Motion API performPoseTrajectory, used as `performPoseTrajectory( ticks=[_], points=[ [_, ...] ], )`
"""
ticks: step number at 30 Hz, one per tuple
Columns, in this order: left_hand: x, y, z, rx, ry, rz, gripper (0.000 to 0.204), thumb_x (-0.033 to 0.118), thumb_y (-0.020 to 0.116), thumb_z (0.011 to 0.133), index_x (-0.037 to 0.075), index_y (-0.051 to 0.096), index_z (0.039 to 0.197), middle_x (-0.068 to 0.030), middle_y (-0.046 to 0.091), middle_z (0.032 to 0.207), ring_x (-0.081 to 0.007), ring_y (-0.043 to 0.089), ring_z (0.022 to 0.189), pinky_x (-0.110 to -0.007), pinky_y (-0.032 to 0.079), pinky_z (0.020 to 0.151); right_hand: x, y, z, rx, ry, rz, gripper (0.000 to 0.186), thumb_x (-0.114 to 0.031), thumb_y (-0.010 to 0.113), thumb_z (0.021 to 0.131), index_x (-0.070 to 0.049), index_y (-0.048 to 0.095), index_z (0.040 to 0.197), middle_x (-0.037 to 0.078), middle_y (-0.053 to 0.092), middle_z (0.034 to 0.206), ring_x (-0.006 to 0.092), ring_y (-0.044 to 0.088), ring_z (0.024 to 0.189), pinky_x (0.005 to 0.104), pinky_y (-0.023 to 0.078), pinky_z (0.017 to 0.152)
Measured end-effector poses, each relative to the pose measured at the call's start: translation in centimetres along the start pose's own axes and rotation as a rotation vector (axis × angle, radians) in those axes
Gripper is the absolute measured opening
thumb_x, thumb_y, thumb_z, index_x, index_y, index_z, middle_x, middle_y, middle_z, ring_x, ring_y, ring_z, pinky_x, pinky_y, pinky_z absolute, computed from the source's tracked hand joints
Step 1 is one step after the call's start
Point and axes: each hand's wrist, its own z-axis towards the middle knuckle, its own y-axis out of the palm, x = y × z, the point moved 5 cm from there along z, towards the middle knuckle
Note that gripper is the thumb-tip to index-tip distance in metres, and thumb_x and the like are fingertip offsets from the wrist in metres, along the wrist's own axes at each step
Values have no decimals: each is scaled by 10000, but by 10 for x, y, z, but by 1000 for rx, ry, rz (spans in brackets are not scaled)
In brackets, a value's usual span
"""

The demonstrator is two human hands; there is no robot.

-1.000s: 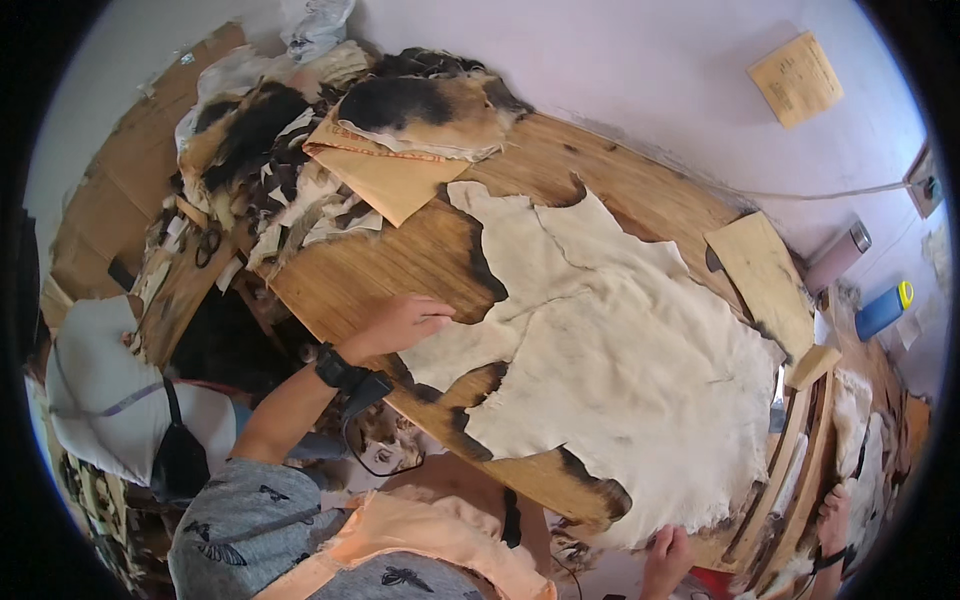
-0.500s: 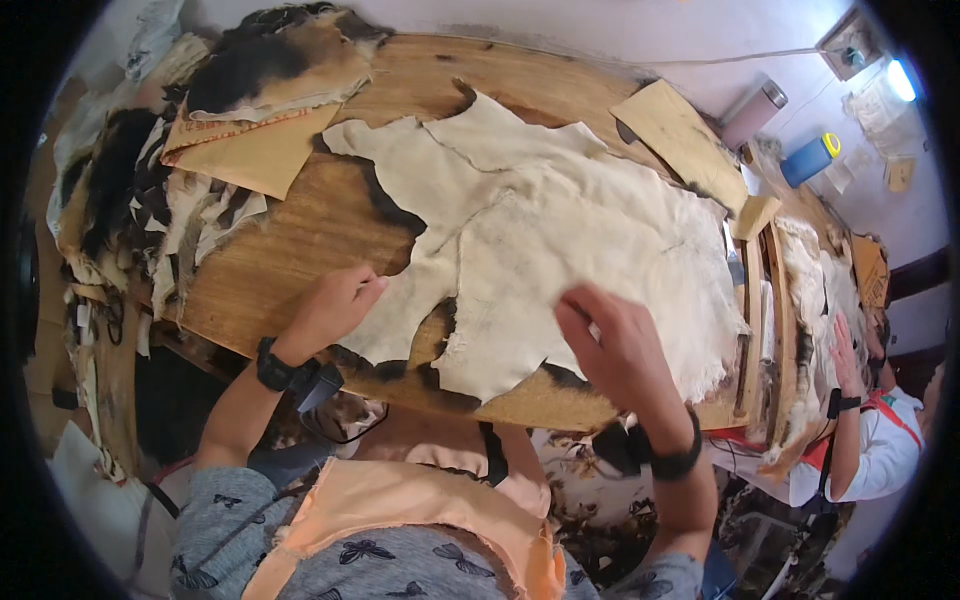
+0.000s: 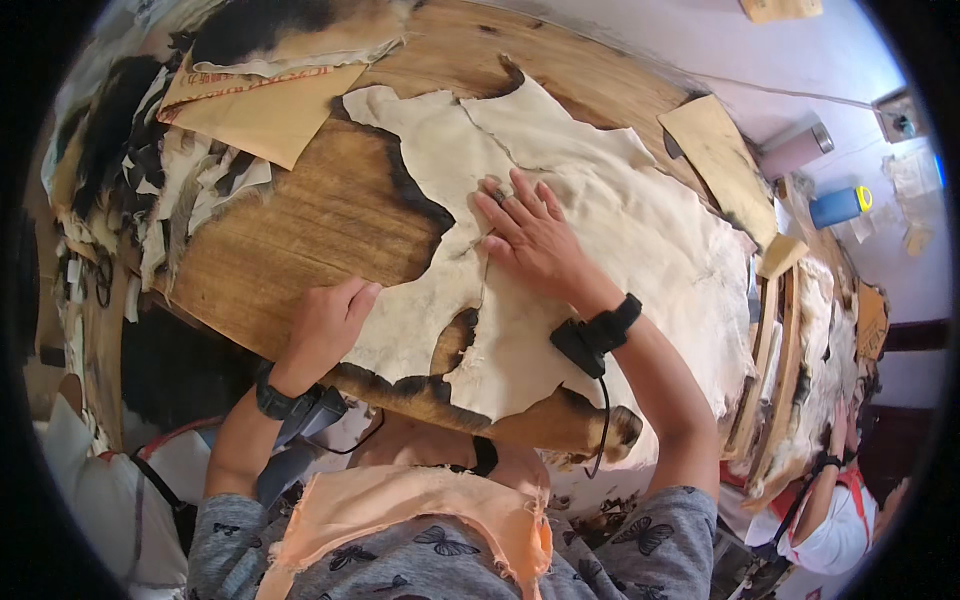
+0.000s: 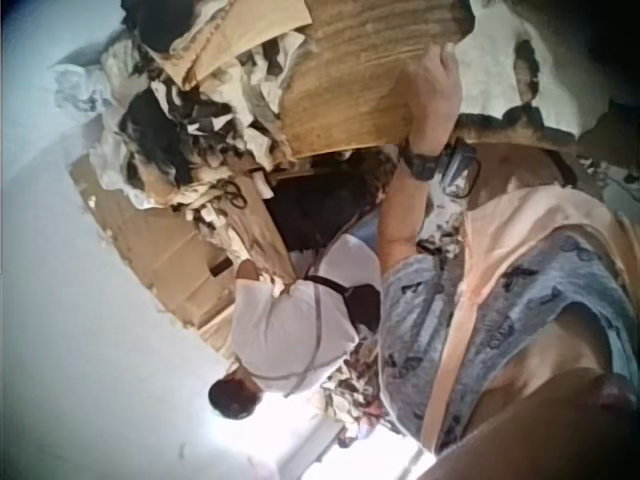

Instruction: Scraping and preparing leather or fur hides on a workbench using a wooden tool.

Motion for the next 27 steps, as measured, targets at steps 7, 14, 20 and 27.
performPoseTrajectory(
  ticks=[7, 14, 20, 27],
  points=[
    [-1, 3, -16, -11, -29, 159, 235, 224, 517, 863, 52, 497, 704, -160, 528, 558, -349, 544, 538, -426, 405, 464, 3, 1, -2, 48, -18, -50, 506, -391, 355, 908, -148, 322, 1351, 30, 300, 1409, 262, 184, 1332, 416, 115, 1080],
    [0, 2, -28, 17, -26, 266, 226, 218, 530, 856, 60, 484, 701, -155, 517, 537, -339, 547, 528, -426, 404, 449, 5, 1, -2, 44, -18, -12, 507, -403, 342, 908, -140, 337, 1342, 28, 314, 1401, 264, 197, 1327, 414, 120, 1078],
    [-1, 6, -30, 48, -19, 404, 255, 245, 521, 864, 65, 474, 689, -155, 515, 531, -357, 538, 521, -437, 404, 448, 7, 3, -6, 79, -19, -22, 502, -388, 348, 907, -133, 339, 1339, 31, 309, 1403, 262, 192, 1329, 410, 126, 1079],
    [5, 0, -22, -59, -54, 373, 285, 258, 510, 860, 37, 493, 681, -198, 522, 610, -392, 523, 605, -462, 381, 507, 6, -11, -16, 78, 66, 155, 537, -383, 378, 903, -101, 300, 1353, 103, 284, 1406, 295, 138, 1340, 438, 115, 1079]
  ],
)
